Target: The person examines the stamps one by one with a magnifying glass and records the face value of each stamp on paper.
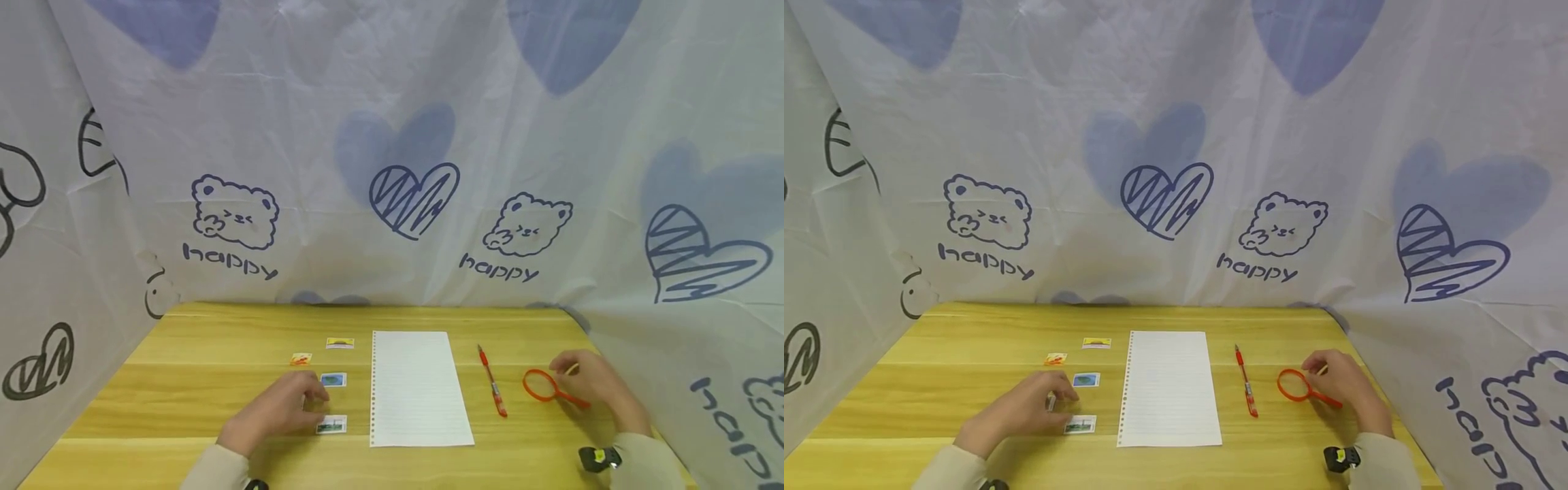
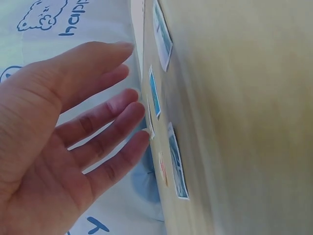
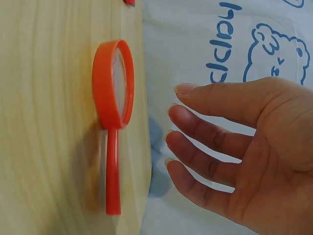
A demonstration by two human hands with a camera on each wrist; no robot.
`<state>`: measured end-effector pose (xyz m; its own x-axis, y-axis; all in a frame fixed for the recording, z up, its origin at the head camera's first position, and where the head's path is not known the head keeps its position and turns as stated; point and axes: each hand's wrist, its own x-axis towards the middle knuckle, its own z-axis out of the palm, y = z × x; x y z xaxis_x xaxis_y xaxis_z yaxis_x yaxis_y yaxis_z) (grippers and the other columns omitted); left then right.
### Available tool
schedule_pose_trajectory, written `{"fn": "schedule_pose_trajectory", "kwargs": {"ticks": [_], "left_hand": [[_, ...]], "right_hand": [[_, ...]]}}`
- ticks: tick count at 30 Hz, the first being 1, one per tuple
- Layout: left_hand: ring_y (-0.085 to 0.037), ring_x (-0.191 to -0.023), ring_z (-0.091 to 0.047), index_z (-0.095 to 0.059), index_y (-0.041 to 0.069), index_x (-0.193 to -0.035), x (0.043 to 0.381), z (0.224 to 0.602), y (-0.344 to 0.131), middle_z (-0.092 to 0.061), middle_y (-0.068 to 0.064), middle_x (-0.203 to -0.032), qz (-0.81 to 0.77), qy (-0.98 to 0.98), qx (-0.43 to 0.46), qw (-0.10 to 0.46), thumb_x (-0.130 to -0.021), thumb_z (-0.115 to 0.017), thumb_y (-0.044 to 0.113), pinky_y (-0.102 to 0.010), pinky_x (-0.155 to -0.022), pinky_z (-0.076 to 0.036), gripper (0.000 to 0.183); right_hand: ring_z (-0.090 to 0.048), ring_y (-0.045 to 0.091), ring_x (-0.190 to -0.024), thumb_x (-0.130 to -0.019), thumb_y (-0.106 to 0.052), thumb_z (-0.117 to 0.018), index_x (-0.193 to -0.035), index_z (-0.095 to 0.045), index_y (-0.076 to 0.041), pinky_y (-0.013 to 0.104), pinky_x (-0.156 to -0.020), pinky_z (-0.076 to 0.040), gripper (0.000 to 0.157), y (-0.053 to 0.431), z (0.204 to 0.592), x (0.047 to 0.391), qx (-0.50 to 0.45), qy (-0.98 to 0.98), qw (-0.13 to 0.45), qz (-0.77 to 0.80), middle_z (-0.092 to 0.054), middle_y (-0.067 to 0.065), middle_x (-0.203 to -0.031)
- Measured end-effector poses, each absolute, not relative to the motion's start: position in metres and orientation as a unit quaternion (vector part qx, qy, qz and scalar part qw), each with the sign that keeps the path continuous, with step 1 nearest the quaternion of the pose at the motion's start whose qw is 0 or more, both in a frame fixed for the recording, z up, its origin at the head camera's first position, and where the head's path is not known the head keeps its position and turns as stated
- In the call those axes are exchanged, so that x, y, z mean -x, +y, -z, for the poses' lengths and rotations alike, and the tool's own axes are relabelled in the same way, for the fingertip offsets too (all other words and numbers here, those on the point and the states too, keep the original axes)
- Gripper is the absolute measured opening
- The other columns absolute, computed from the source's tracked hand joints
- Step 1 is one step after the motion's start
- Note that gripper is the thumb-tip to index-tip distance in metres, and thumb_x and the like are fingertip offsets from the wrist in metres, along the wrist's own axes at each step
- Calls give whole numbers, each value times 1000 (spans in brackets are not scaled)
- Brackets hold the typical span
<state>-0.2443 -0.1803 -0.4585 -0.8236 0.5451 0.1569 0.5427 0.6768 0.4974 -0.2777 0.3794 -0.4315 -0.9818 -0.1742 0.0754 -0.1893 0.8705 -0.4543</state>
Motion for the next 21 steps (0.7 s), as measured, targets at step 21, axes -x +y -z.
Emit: {"fn": "schedule_pose_trajectory", "kwargs": {"ticks": [21], "left_hand": [[-40, -131, -59, -65, 3, -136, 266, 448, -143, -61, -22, -143, -247, 925, -289, 12, -97, -71, 23, -56, -112, -48, 43]], "right_hand": [[-66, 20, -80, -87, 4, -72, -104, -74, -1, 30, -71, -55, 19, 337, 431, 303, -172, -950, 24, -261, -74, 17, -94]]}}
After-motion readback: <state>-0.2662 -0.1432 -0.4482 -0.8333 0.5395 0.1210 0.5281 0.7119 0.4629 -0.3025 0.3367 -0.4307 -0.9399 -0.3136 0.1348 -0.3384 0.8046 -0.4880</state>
